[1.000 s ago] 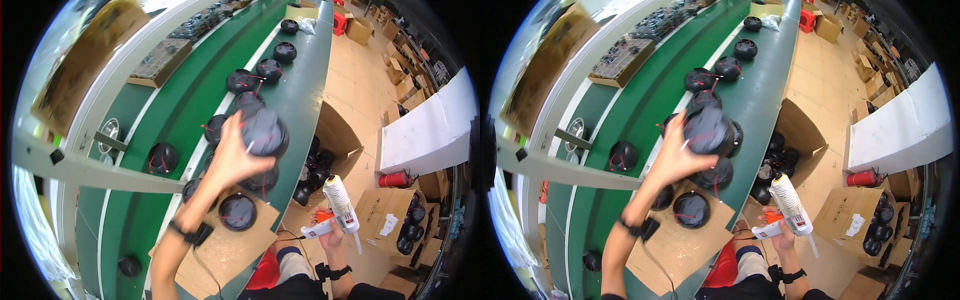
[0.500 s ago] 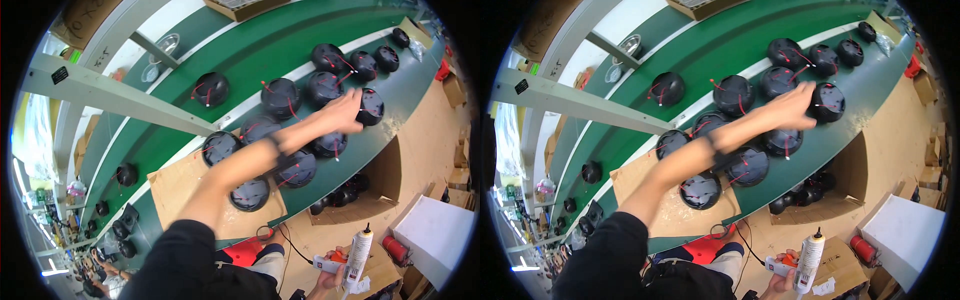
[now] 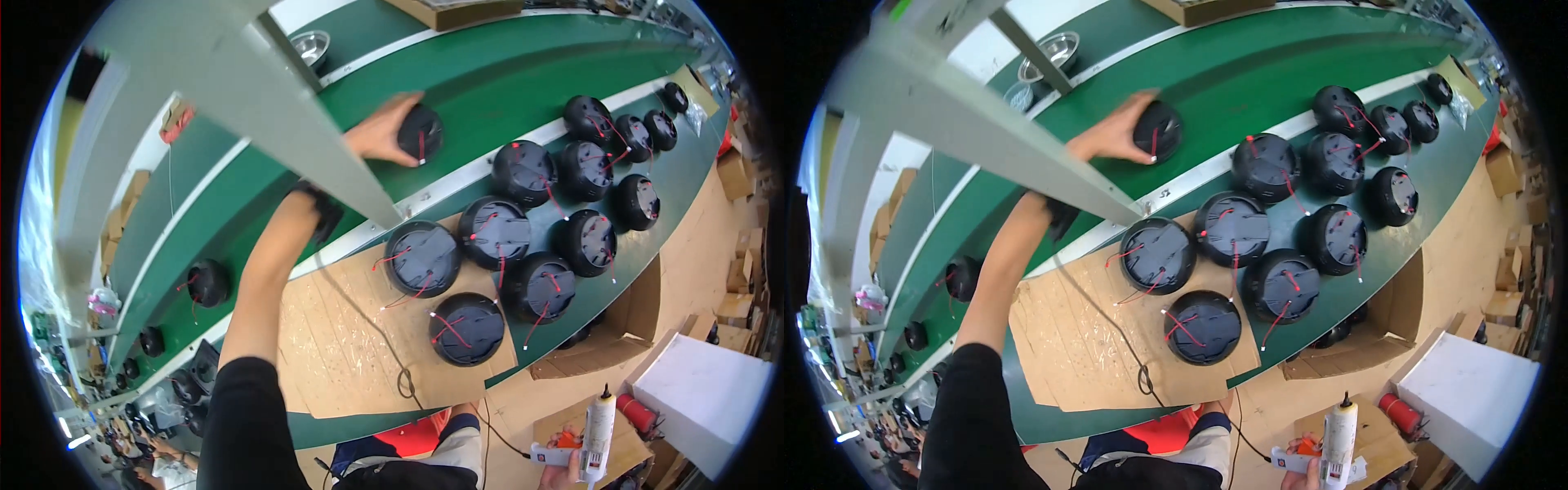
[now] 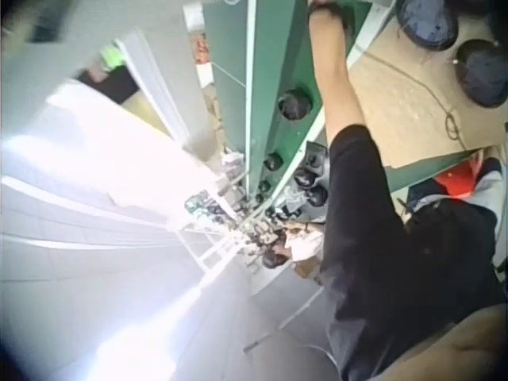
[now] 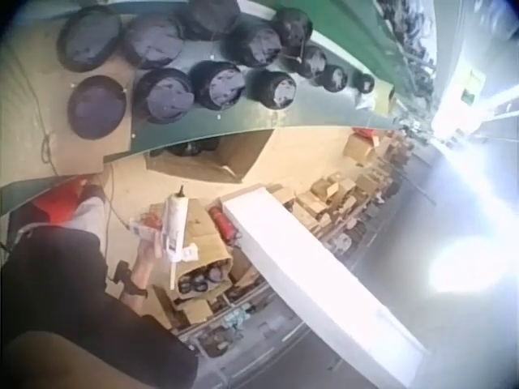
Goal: Applying hot glue to wires inside black spherical electronic housings on an assembly line.
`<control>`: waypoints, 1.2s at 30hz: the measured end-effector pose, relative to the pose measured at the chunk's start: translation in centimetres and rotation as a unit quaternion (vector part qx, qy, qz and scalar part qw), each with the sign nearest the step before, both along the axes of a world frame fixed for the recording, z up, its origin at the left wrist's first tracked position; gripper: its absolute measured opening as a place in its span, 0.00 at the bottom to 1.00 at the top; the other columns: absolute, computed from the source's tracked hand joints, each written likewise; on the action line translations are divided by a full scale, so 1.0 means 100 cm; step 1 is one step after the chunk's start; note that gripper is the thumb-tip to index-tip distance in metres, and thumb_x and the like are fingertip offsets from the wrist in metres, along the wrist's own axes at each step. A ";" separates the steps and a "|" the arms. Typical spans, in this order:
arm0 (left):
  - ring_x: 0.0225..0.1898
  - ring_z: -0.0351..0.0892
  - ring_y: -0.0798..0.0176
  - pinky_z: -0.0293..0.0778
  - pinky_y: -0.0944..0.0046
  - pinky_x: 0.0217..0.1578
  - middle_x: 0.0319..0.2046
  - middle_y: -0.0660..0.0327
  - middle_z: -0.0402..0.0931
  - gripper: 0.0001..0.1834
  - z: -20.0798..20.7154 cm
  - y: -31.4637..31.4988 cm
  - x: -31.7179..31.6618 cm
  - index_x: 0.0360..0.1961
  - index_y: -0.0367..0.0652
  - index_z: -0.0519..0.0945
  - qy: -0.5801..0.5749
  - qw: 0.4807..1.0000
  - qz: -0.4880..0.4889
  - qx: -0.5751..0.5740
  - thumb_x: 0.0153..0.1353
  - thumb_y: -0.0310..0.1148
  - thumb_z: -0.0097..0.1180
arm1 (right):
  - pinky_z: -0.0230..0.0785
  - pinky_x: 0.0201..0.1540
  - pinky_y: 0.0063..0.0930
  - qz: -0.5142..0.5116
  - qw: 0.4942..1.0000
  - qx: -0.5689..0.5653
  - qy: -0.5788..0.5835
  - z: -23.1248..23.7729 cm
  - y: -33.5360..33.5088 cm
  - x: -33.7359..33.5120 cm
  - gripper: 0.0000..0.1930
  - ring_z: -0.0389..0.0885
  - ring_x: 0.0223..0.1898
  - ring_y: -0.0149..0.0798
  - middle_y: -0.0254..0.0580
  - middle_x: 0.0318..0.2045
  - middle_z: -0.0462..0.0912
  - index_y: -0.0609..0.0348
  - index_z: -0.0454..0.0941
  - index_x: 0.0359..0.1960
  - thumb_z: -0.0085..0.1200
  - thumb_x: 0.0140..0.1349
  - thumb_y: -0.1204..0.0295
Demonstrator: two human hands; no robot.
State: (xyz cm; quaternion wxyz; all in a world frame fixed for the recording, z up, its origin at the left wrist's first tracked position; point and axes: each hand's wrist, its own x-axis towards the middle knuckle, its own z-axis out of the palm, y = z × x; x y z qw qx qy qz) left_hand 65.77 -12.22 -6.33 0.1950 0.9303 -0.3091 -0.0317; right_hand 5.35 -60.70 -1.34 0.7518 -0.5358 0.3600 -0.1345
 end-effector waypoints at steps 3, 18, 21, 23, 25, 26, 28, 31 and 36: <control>0.74 0.59 0.36 0.59 0.45 0.73 0.74 0.38 0.54 0.74 -0.019 -0.019 0.017 0.79 0.39 0.49 -0.020 0.996 0.023 -0.088 0.38 0.58 0.80 | 0.77 0.34 0.33 0.028 0.999 -0.017 0.006 0.005 0.013 -0.008 0.21 0.80 0.49 0.49 0.61 0.53 0.78 0.60 0.74 0.51 0.61 0.65 0.58; 0.70 0.64 0.36 0.73 0.44 0.63 0.72 0.46 0.57 0.64 0.049 0.062 -0.529 0.73 0.50 0.64 0.106 0.931 0.330 -0.117 0.30 0.40 0.86 | 0.78 0.37 0.28 0.608 0.791 -0.008 0.059 0.053 0.203 0.100 0.14 0.84 0.32 0.37 0.45 0.38 0.87 0.61 0.85 0.46 0.65 0.61 0.68; 0.59 0.73 0.41 0.77 0.49 0.54 0.60 0.49 0.69 0.49 0.044 0.079 -0.548 0.65 0.47 0.75 0.074 0.910 0.348 -0.212 0.37 0.37 0.83 | 0.79 0.39 0.31 0.632 0.761 -0.105 0.100 0.050 0.235 0.105 0.11 0.87 0.33 0.41 0.42 0.33 0.88 0.61 0.86 0.40 0.64 0.57 0.70; 0.49 0.79 0.49 0.80 0.54 0.43 0.49 0.55 0.74 0.36 0.044 0.088 -0.551 0.57 0.46 0.82 0.004 0.930 0.333 -0.153 0.43 0.35 0.80 | 0.80 0.41 0.33 0.637 0.753 -0.130 0.104 0.046 0.254 0.106 0.11 0.88 0.35 0.44 0.43 0.34 0.88 0.61 0.86 0.39 0.64 0.55 0.71; 0.26 0.77 0.62 0.75 0.62 0.26 0.33 0.62 0.73 0.22 0.045 0.089 -0.551 0.48 0.44 0.86 0.111 0.907 0.370 -0.171 0.51 0.33 0.76 | 0.80 0.43 0.32 0.627 0.753 -0.164 0.116 0.044 0.272 0.109 0.13 0.89 0.37 0.44 0.43 0.35 0.88 0.62 0.86 0.39 0.64 0.52 0.72; 0.25 0.77 0.63 0.75 0.62 0.24 0.32 0.62 0.72 0.19 0.047 0.088 -0.549 0.46 0.44 0.85 0.092 0.905 0.382 -0.162 0.53 0.32 0.75 | 0.80 0.44 0.32 0.616 0.755 -0.182 0.128 0.043 0.282 0.110 0.13 0.89 0.37 0.44 0.44 0.36 0.88 0.63 0.86 0.39 0.65 0.51 0.73; 0.23 0.77 0.61 0.74 0.61 0.23 0.29 0.61 0.73 0.15 0.054 0.087 -0.543 0.42 0.42 0.84 0.141 0.903 0.389 -0.118 0.54 0.29 0.73 | 0.80 0.45 0.31 0.579 0.764 -0.230 0.170 0.043 0.299 0.108 0.15 0.89 0.38 0.44 0.45 0.38 0.88 0.64 0.86 0.40 0.66 0.48 0.75; 0.23 0.78 0.55 0.73 0.57 0.24 0.25 0.58 0.75 0.11 0.071 0.092 -0.532 0.38 0.40 0.83 0.216 0.903 0.364 -0.070 0.55 0.25 0.71 | 0.80 0.45 0.28 0.652 0.683 -0.316 0.095 0.048 0.312 0.118 0.18 0.89 0.39 0.40 0.45 0.39 0.88 0.67 0.85 0.41 0.72 0.47 0.77; 0.25 0.79 0.53 0.73 0.58 0.26 0.28 0.56 0.77 0.07 0.075 0.121 -0.512 0.36 0.37 0.83 0.234 0.930 0.265 -0.102 0.56 0.22 0.69 | 0.81 0.41 0.26 0.695 0.633 -0.340 0.005 0.042 0.317 0.122 0.11 0.89 0.37 0.38 0.44 0.36 0.88 0.63 0.84 0.34 0.72 0.49 0.78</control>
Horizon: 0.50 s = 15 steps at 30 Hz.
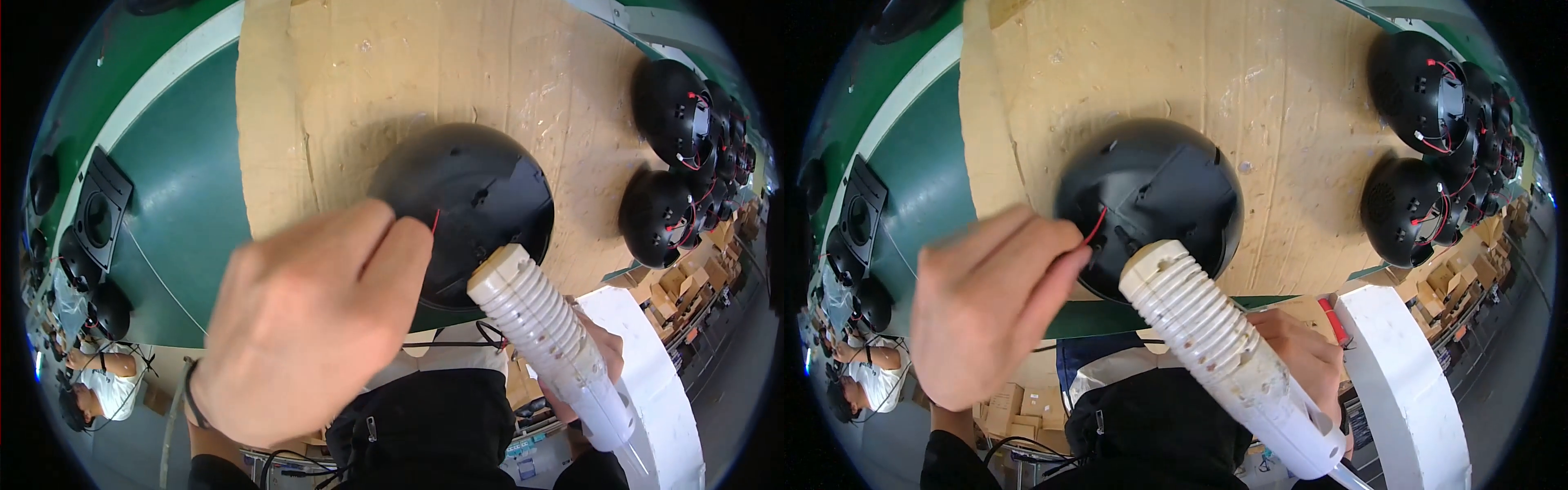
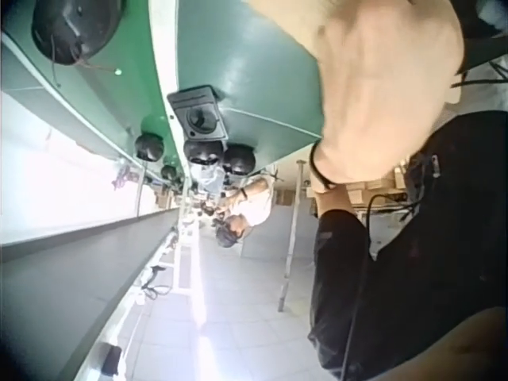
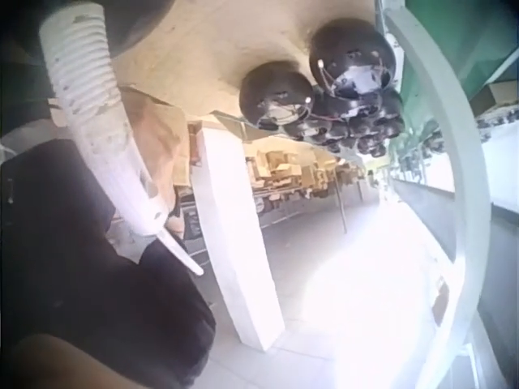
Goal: Applying hot glue to wires inside black spherical electronic housings on an assembly line.
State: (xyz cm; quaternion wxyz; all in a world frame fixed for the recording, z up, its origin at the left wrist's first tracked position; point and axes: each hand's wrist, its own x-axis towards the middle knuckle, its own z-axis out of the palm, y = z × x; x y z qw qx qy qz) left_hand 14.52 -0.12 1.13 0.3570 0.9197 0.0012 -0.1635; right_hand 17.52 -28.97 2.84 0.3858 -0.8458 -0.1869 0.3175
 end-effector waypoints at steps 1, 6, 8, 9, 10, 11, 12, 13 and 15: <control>0.26 0.80 0.53 0.73 0.59 0.26 0.28 0.56 0.78 0.07 -0.005 0.004 0.005 0.35 0.37 0.83 -0.015 1.000 -0.007 -0.008 0.56 0.22 0.69 | 0.81 0.41 0.26 0.012 1.000 0.003 -0.006 -0.001 0.000 0.000 0.11 0.89 0.37 0.38 0.44 0.36 0.88 0.63 0.84 0.34 0.72 0.49 0.78; 0.28 0.81 0.61 0.74 0.65 0.29 0.32 0.55 0.83 0.06 -0.042 0.014 0.031 0.33 0.34 0.86 -0.176 0.975 0.020 -0.137 0.54 0.22 0.70 | 0.81 0.41 0.27 0.058 0.997 -0.046 -0.029 -0.002 0.003 0.001 0.11 0.89 0.37 0.39 0.43 0.36 0.88 0.62 0.85 0.35 0.71 0.50 0.77; 0.29 0.82 0.62 0.74 0.66 0.30 0.33 0.55 0.85 0.05 -0.048 0.013 0.035 0.33 0.33 0.86 -0.179 0.968 0.038 -0.171 0.54 0.20 0.69 | 0.81 0.41 0.27 0.070 0.995 -0.061 -0.033 -0.001 0.005 0.001 0.11 0.89 0.37 0.40 0.43 0.36 0.88 0.62 0.85 0.35 0.71 0.50 0.76; 0.29 0.82 0.63 0.75 0.67 0.31 0.34 0.55 0.85 0.05 -0.050 0.012 0.036 0.33 0.33 0.87 -0.175 0.966 0.049 -0.185 0.54 0.19 0.68 | 0.81 0.41 0.27 0.075 0.994 -0.070 -0.035 -0.002 0.005 0.001 0.11 0.89 0.37 0.40 0.43 0.36 0.88 0.61 0.85 0.35 0.71 0.50 0.76; 0.30 0.82 0.63 0.75 0.68 0.31 0.34 0.55 0.85 0.05 -0.049 0.012 0.036 0.33 0.33 0.87 -0.164 0.964 0.059 -0.201 0.54 0.19 0.68 | 0.81 0.40 0.27 0.080 0.993 -0.077 -0.035 0.000 0.007 0.001 0.11 0.89 0.37 0.40 0.43 0.36 0.88 0.61 0.85 0.35 0.71 0.51 0.76; 0.30 0.82 0.64 0.74 0.69 0.31 0.34 0.55 0.85 0.05 -0.049 0.010 0.034 0.33 0.33 0.87 -0.142 0.963 0.084 -0.214 0.54 0.19 0.67 | 0.81 0.40 0.28 0.082 0.992 -0.084 -0.036 0.000 0.008 0.000 0.10 0.89 0.38 0.40 0.43 0.36 0.88 0.61 0.85 0.36 0.71 0.51 0.75; 0.30 0.82 0.64 0.74 0.69 0.32 0.34 0.55 0.86 0.05 -0.048 0.008 0.031 0.33 0.33 0.87 -0.133 0.966 0.092 -0.204 0.54 0.18 0.67 | 0.81 0.40 0.28 0.083 0.992 -0.092 -0.038 0.001 0.009 -0.002 0.10 0.89 0.38 0.40 0.43 0.36 0.88 0.61 0.85 0.36 0.71 0.51 0.75; 0.31 0.83 0.64 0.74 0.69 0.32 0.34 0.55 0.86 0.05 -0.048 0.004 0.026 0.34 0.33 0.87 -0.112 0.968 0.114 -0.191 0.54 0.18 0.66 | 0.81 0.40 0.28 0.086 0.991 -0.098 -0.041 0.001 0.011 -0.003 0.10 0.89 0.38 0.40 0.43 0.36 0.88 0.61 0.86 0.36 0.71 0.51 0.75; 0.31 0.83 0.64 0.74 0.70 0.32 0.34 0.56 0.86 0.05 -0.051 0.002 0.022 0.34 0.33 0.87 -0.125 0.960 0.136 -0.213 0.54 0.18 0.66 | 0.81 0.41 0.27 0.076 0.989 -0.112 -0.062 0.002 0.016 -0.007 0.10 0.89 0.38 0.40 0.43 0.36 0.88 0.60 0.85 0.36 0.71 0.51 0.75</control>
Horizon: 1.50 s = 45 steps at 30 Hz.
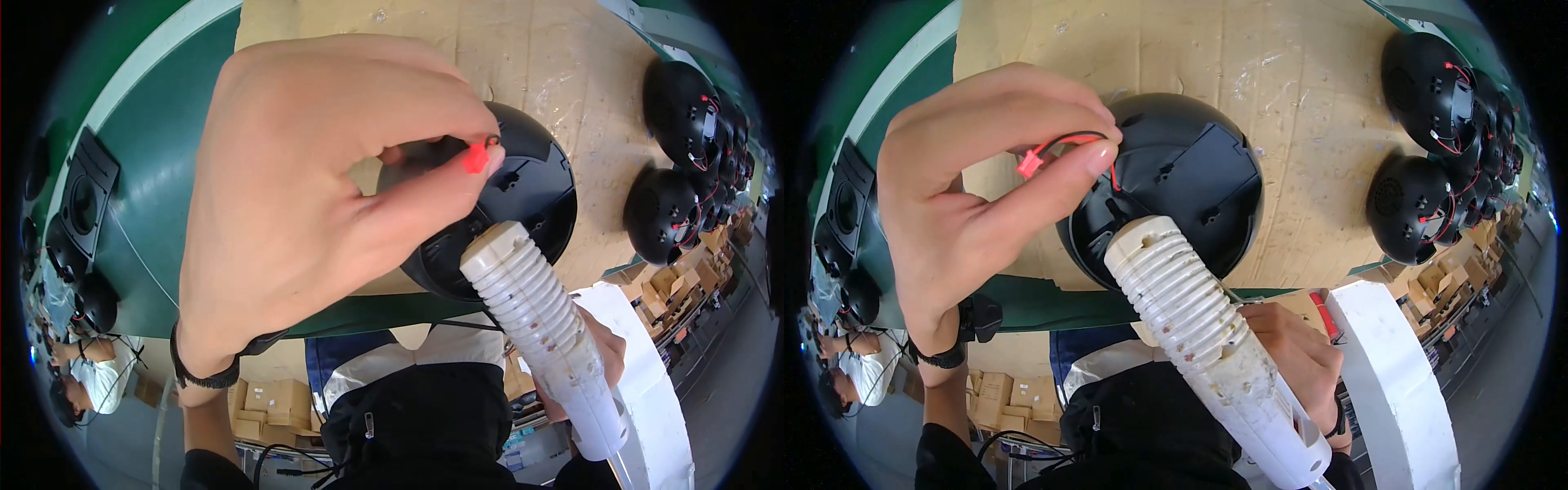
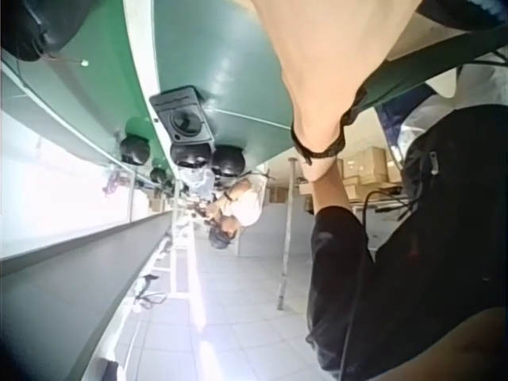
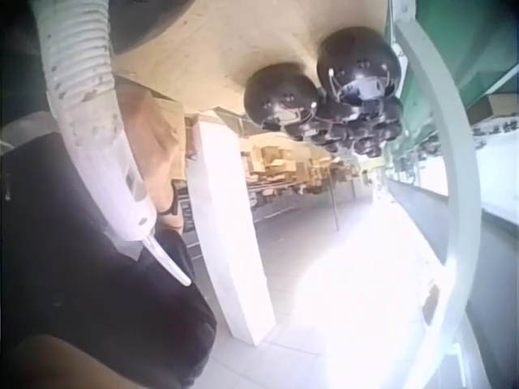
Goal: Applying hot glue to wires inside black spherical electronic housings on an assembly line.
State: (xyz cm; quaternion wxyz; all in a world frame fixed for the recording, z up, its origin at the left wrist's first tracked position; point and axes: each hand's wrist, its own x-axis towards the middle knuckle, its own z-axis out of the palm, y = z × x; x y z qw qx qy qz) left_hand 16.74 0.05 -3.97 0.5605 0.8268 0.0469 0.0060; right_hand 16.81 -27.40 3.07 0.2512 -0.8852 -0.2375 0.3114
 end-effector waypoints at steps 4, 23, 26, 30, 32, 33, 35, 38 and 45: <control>0.32 0.83 0.65 0.75 0.70 0.33 0.35 0.57 0.86 0.06 -0.014 0.000 0.000 0.34 0.34 0.87 -0.086 0.994 0.014 -0.068 0.54 0.17 0.66 | 0.80 0.41 0.25 0.041 0.997 -0.042 -0.041 0.002 0.006 0.000 0.11 0.89 0.37 0.39 0.42 0.36 0.87 0.60 0.85 0.36 0.71 0.51 0.75; 0.28 0.80 0.64 0.72 0.67 0.29 0.31 0.55 0.83 0.10 0.016 0.012 -0.010 0.34 0.34 0.87 -0.057 0.993 -0.063 0.081 0.48 0.15 0.68 | 0.74 0.45 0.32 0.070 0.995 -0.030 -0.061 0.009 -0.011 -0.007 0.19 0.84 0.41 0.46 0.47 0.41 0.84 0.61 0.84 0.41 0.70 0.43 0.74; 0.27 0.79 0.58 0.72 0.65 0.27 0.30 0.54 0.82 0.14 0.014 0.008 -0.025 0.34 0.33 0.87 -0.100 0.989 -0.066 0.085 0.42 0.15 0.70 | 0.77 0.39 0.29 0.063 0.995 -0.016 -0.074 0.007 -0.002 -0.002 0.15 0.86 0.36 0.43 0.45 0.36 0.85 0.62 0.83 0.37 0.71 0.45 0.76; 0.27 0.79 0.54 0.73 0.62 0.25 0.29 0.55 0.80 0.20 0.001 -0.001 -0.044 0.34 0.32 0.87 -0.207 0.972 -0.041 0.103 0.32 0.16 0.72 | 0.78 0.34 0.27 0.050 0.997 0.014 -0.056 0.004 0.003 0.002 0.13 0.87 0.32 0.42 0.45 0.32 0.86 0.63 0.83 0.34 0.71 0.45 0.77; 0.28 0.78 0.55 0.73 0.62 0.23 0.28 0.56 0.79 0.22 0.000 -0.004 -0.051 0.33 0.33 0.88 -0.189 0.975 -0.042 0.110 0.27 0.16 0.72 | 0.78 0.35 0.28 0.050 0.997 0.019 -0.055 0.002 0.004 0.002 0.14 0.87 0.33 0.42 0.45 0.32 0.86 0.63 0.83 0.34 0.71 0.45 0.76; 0.28 0.78 0.55 0.73 0.62 0.23 0.28 0.56 0.79 0.22 0.001 -0.004 -0.054 0.33 0.34 0.88 -0.183 0.976 -0.039 0.110 0.27 0.17 0.72 | 0.78 0.36 0.28 0.051 0.997 0.019 -0.055 0.002 0.005 0.001 0.14 0.87 0.33 0.42 0.45 0.33 0.86 0.63 0.83 0.35 0.72 0.45 0.76; 0.28 0.78 0.55 0.73 0.62 0.23 0.28 0.56 0.80 0.23 0.000 -0.004 -0.056 0.33 0.34 0.89 -0.189 0.975 -0.032 0.110 0.26 0.17 0.72 | 0.78 0.36 0.28 0.053 0.997 0.015 -0.056 0.002 0.006 0.001 0.14 0.87 0.34 0.42 0.45 0.33 0.86 0.62 0.83 0.35 0.72 0.45 0.76; 0.28 0.78 0.55 0.73 0.62 0.23 0.28 0.55 0.80 0.23 -0.002 -0.003 -0.056 0.33 0.34 0.89 -0.204 0.973 -0.023 0.108 0.26 0.17 0.72 | 0.78 0.37 0.29 0.056 0.997 0.011 -0.051 0.005 0.004 0.001 0.15 0.87 0.35 0.42 0.45 0.34 0.86 0.62 0.83 0.36 0.72 0.45 0.75; 0.27 0.78 0.54 0.71 0.62 0.23 0.27 0.54 0.80 0.22 -0.012 -0.001 -0.046 0.34 0.32 0.87 -0.249 0.965 0.007 0.084 0.30 0.15 0.71 | 0.78 0.40 0.30 0.050 0.998 -0.002 -0.024 0.015 -0.008 -0.001 0.16 0.87 0.37 0.43 0.45 0.36 0.86 0.62 0.83 0.37 0.72 0.46 0.73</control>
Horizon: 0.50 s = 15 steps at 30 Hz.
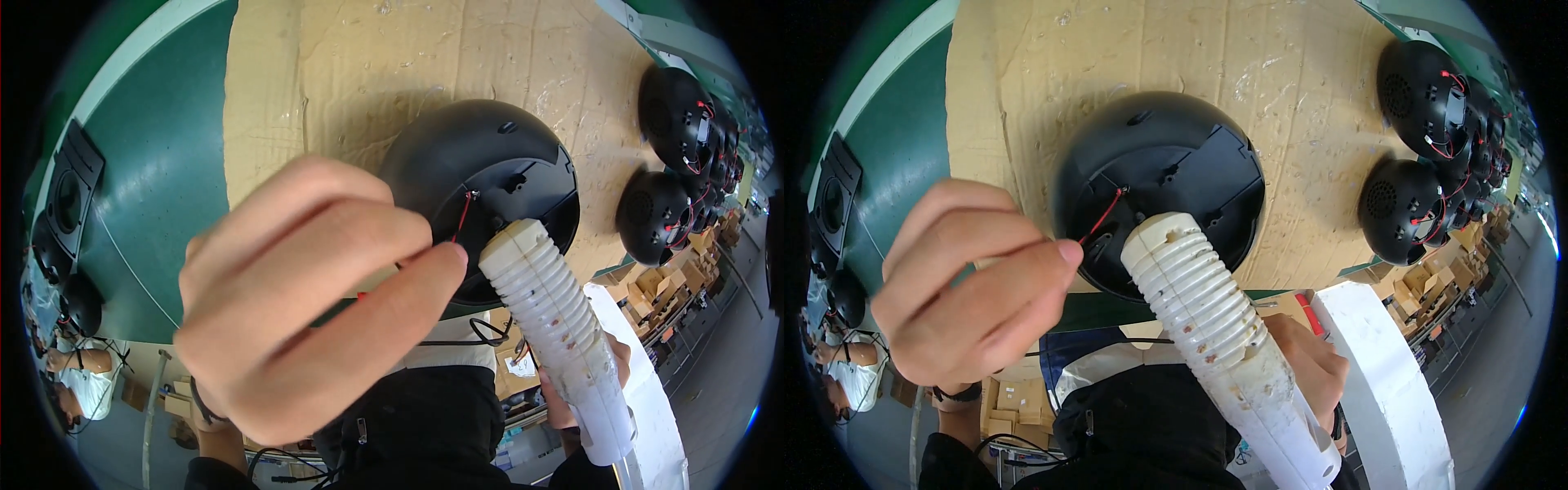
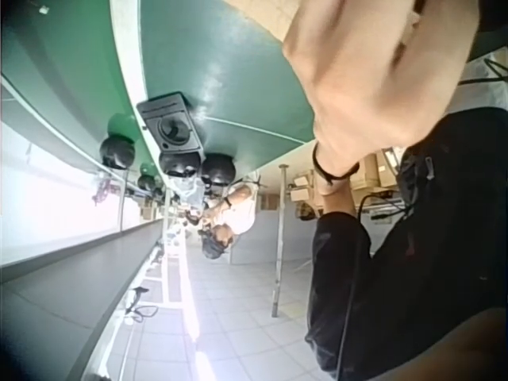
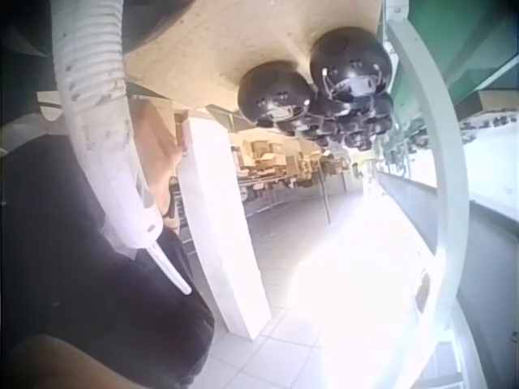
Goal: Applying hot glue to wires inside black spherical electronic housings on an assembly line.
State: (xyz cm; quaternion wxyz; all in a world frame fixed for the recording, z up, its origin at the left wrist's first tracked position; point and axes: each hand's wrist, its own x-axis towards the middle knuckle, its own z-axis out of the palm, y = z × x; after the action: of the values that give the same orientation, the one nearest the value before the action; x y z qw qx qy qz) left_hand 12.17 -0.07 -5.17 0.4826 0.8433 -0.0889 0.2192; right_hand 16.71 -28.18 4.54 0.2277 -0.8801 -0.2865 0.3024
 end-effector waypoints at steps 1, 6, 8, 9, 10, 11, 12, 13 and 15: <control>0.27 0.78 0.54 0.71 0.62 0.23 0.27 0.54 0.80 0.21 -0.001 -0.001 0.003 0.34 0.31 0.86 -0.007 1.000 0.009 -0.017 0.32 0.14 0.71 | 0.78 0.40 0.30 -0.002 1.000 -0.003 0.003 0.001 0.000 0.000 0.16 0.87 0.37 0.43 0.45 0.36 0.86 0.62 0.83 0.37 0.72 0.46 0.73; 0.27 0.78 0.57 0.70 0.64 0.28 0.28 0.53 0.81 0.15 0.007 0.009 0.017 0.36 0.31 0.85 0.087 0.995 -0.020 -0.047 0.43 0.13 0.68 | 0.78 0.42 0.30 -0.025 0.999 -0.041 0.022 0.000 0.006 -0.001 0.17 0.87 0.39 0.43 0.45 0.37 0.86 0.61 0.83 0.39 0.72 0.46 0.72; 0.28 0.78 0.60 0.69 0.66 0.29 0.29 0.54 0.82 0.13 0.009 0.011 0.019 0.36 0.31 0.85 0.129 0.991 -0.022 -0.027 0.46 0.13 0.67 | 0.79 0.40 0.29 -0.029 0.999 -0.037 0.001 -0.002 0.008 -0.002 0.15 0.88 0.36 0.42 0.44 0.35 0.87 0.60 0.83 0.36 0.72 0.47 0.73; 0.28 0.78 0.62 0.68 0.67 0.29 0.29 0.54 0.82 0.13 0.010 0.011 0.020 0.36 0.32 0.86 0.152 0.986 -0.008 -0.065 0.47 0.13 0.67 | 0.80 0.37 0.27 -0.027 0.999 -0.020 -0.029 -0.003 0.008 -0.004 0.12 0.89 0.34 0.40 0.43 0.34 0.88 0.60 0.83 0.34 0.73 0.48 0.75; 0.29 0.79 0.64 0.68 0.68 0.29 0.29 0.55 0.83 0.12 0.009 0.011 0.021 0.36 0.32 0.86 0.164 0.984 -0.005 -0.066 0.48 0.13 0.67 | 0.80 0.38 0.27 -0.024 0.999 -0.008 -0.039 -0.003 0.006 -0.004 0.12 0.89 0.34 0.40 0.43 0.34 0.88 0.60 0.83 0.34 0.72 0.48 0.75; 0.29 0.79 0.66 0.67 0.69 0.28 0.29 0.56 0.83 0.12 0.008 0.009 0.022 0.36 0.33 0.86 0.158 0.986 0.006 -0.056 0.49 0.13 0.66 | 0.80 0.39 0.28 -0.022 0.999 0.000 -0.042 -0.003 0.004 -0.006 0.12 0.90 0.35 0.41 0.44 0.35 0.88 0.61 0.83 0.35 0.72 0.48 0.75; 0.29 0.79 0.66 0.67 0.69 0.29 0.30 0.57 0.83 0.11 0.007 0.009 0.023 0.36 0.33 0.86 0.162 0.985 0.009 -0.061 0.50 0.14 0.66 | 0.80 0.40 0.28 -0.021 0.999 0.006 -0.038 -0.001 0.001 -0.008 0.13 0.90 0.36 0.41 0.44 0.35 0.88 0.62 0.83 0.35 0.72 0.48 0.76; 0.29 0.79 0.67 0.68 0.70 0.30 0.30 0.57 0.83 0.11 0.006 0.008 0.023 0.37 0.33 0.86 0.179 0.980 0.015 -0.088 0.50 0.14 0.66 | 0.80 0.41 0.29 -0.019 0.999 0.010 -0.033 0.001 -0.003 -0.010 0.13 0.90 0.36 0.42 0.45 0.36 0.88 0.62 0.84 0.36 0.72 0.49 0.76; 0.30 0.80 0.68 0.70 0.71 0.32 0.30 0.58 0.83 0.10 0.006 0.006 0.024 0.37 0.33 0.86 0.194 0.976 0.021 -0.095 0.53 0.15 0.66 | 0.80 0.43 0.30 -0.021 0.999 0.015 -0.022 0.006 -0.012 -0.013 0.13 0.90 0.38 0.43 0.46 0.37 0.88 0.64 0.84 0.37 0.71 0.49 0.77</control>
State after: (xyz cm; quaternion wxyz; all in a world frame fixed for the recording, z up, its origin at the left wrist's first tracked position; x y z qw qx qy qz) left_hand 14.52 0.56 -4.62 0.5641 0.8216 0.0456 0.0688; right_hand 15.39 -29.39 5.19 0.2409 -0.8888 -0.2780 0.2733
